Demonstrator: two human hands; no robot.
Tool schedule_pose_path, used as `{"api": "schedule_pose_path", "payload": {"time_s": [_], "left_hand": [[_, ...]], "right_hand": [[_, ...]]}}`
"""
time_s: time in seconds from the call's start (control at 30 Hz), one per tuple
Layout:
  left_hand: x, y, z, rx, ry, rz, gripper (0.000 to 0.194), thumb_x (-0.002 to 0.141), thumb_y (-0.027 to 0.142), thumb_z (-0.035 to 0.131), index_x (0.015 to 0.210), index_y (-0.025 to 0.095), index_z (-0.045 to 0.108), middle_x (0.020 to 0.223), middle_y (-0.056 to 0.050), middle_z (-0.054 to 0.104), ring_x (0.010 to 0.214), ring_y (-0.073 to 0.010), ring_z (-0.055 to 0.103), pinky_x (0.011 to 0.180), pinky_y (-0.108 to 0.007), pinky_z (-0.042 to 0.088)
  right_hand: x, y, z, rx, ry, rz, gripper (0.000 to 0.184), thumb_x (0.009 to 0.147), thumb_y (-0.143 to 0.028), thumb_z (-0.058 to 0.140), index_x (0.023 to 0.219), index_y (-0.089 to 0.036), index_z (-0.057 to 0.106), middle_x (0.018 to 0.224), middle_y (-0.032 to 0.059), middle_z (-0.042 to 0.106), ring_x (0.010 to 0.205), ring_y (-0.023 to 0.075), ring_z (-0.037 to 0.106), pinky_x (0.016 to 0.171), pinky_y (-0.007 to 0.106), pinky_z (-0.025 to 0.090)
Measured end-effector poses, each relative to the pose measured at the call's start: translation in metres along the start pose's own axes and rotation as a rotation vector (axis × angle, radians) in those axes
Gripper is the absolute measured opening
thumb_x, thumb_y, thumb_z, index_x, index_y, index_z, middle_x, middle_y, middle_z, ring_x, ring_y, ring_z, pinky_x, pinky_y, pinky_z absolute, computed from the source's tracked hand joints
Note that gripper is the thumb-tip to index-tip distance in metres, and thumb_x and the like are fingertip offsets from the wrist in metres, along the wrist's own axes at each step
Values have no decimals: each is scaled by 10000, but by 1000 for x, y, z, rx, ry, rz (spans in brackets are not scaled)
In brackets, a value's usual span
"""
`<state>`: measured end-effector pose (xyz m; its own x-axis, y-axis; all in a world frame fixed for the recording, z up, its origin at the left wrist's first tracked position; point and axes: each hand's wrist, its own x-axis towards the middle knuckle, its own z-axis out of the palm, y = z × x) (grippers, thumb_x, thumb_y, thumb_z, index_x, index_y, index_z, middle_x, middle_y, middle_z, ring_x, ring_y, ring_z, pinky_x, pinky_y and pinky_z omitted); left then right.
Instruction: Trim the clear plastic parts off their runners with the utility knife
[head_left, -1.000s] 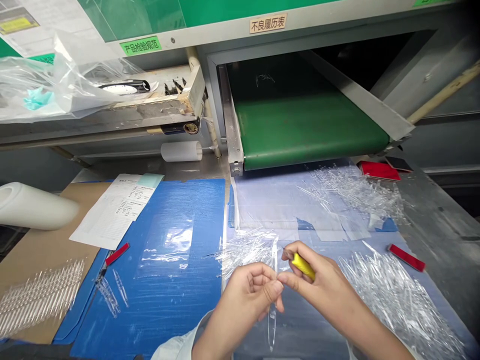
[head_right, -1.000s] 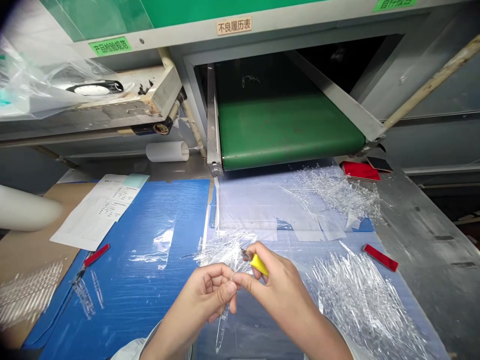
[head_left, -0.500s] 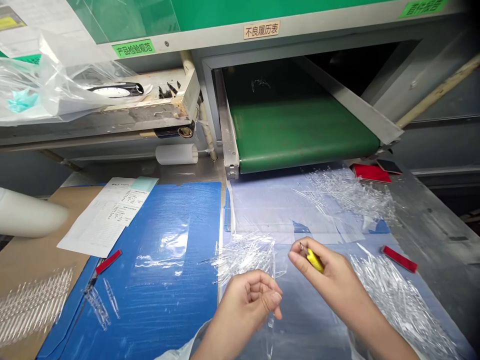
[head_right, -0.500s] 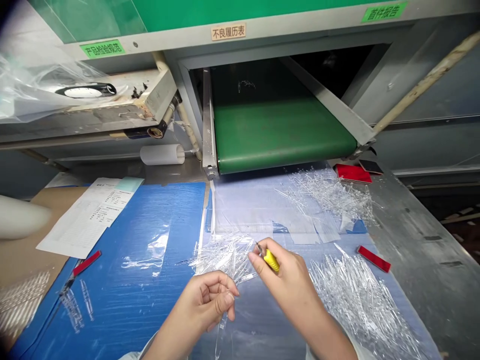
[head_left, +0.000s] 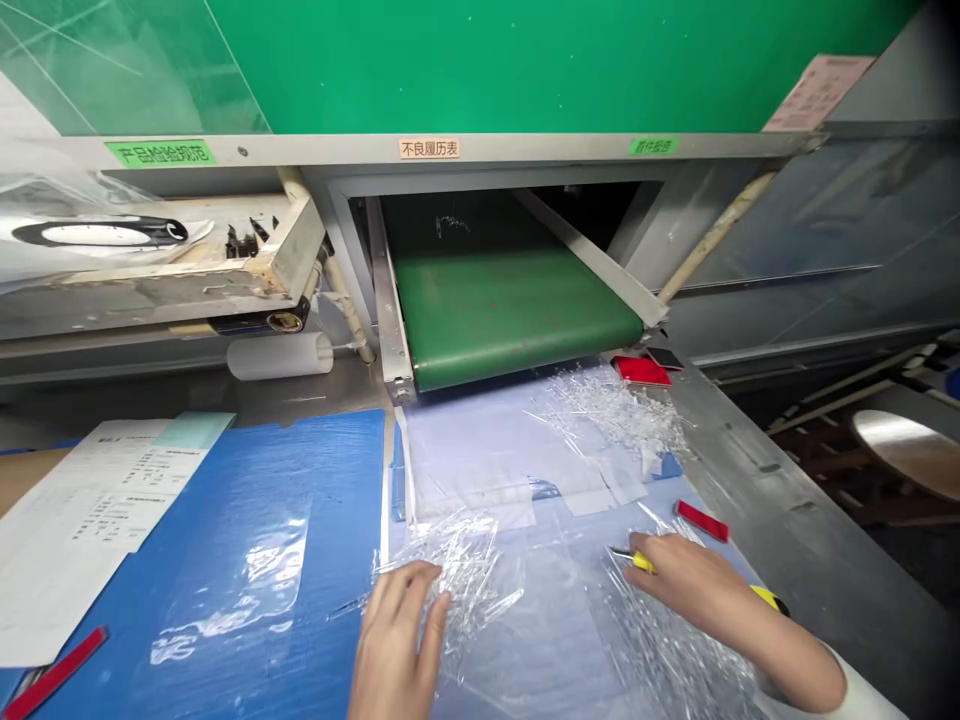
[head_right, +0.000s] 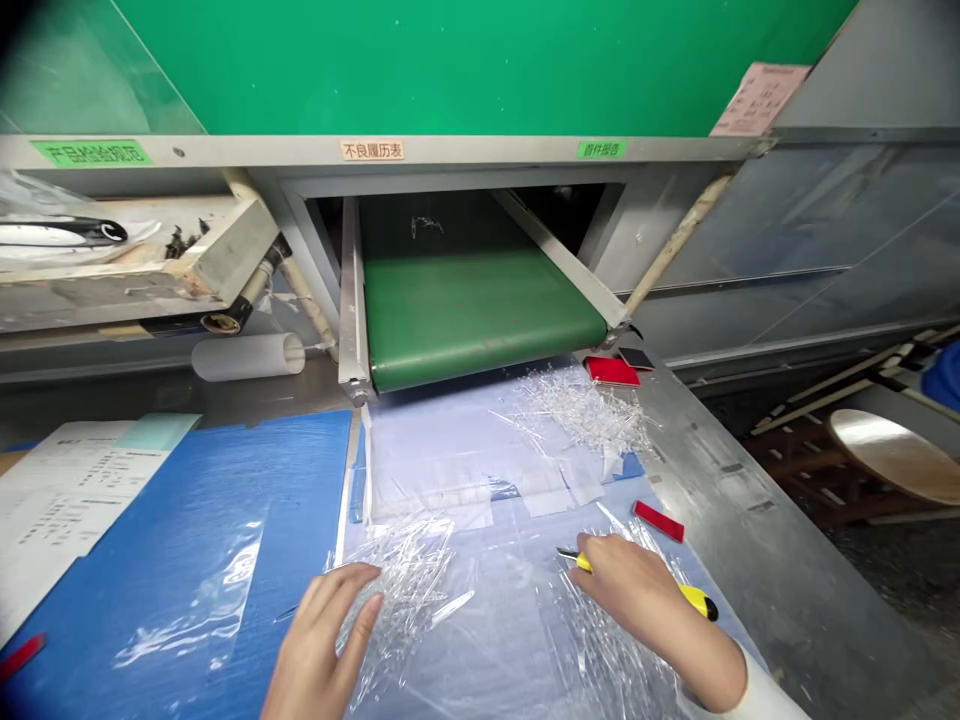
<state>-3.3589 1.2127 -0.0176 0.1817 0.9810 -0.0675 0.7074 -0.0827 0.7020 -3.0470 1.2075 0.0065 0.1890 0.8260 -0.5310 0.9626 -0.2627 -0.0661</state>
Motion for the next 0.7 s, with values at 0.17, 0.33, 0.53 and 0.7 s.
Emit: {"api": "schedule_pose_path", "payload": {"time_s": [0.17,0.33,0.53,0.7], "left_hand": [[21,-32,4,474,-109,28,322,916,233,331,1074,172,605,1122,-127,611,1062,-295,539,841,-458,393],[23,-42,12,526,-246,21,308,925,189,327,1038,189,613,976,-82,644,925,-231,607,805,-387,407],[13,-53,16,517,-195,28,324,930,223,328,986,226,647,946,-76,653,900,-222,620,750,-334,422],[13,-56,16,552,-58,53,318,896,194,364,1059,211,637,1128,-125,609,1015,-260,576,780,-371,434]], "right_hand": [[37,1,-24,-134,145,-3,216,908,-278,446,971,-153,610,871,84,669,811,257,647,614,322,432],[113,-32,-42,-217,277,-33,251,916,-288,509,1117,-142,548,1127,78,581,888,178,604,780,380,503],[158,-57,-40,-234,248,43,275,896,-315,551,1091,-123,572,1067,80,610,922,193,608,802,397,510],[166,-64,-43,-207,203,118,280,895,-311,554,1103,-123,569,1079,86,607,928,194,607,803,393,512]]}}
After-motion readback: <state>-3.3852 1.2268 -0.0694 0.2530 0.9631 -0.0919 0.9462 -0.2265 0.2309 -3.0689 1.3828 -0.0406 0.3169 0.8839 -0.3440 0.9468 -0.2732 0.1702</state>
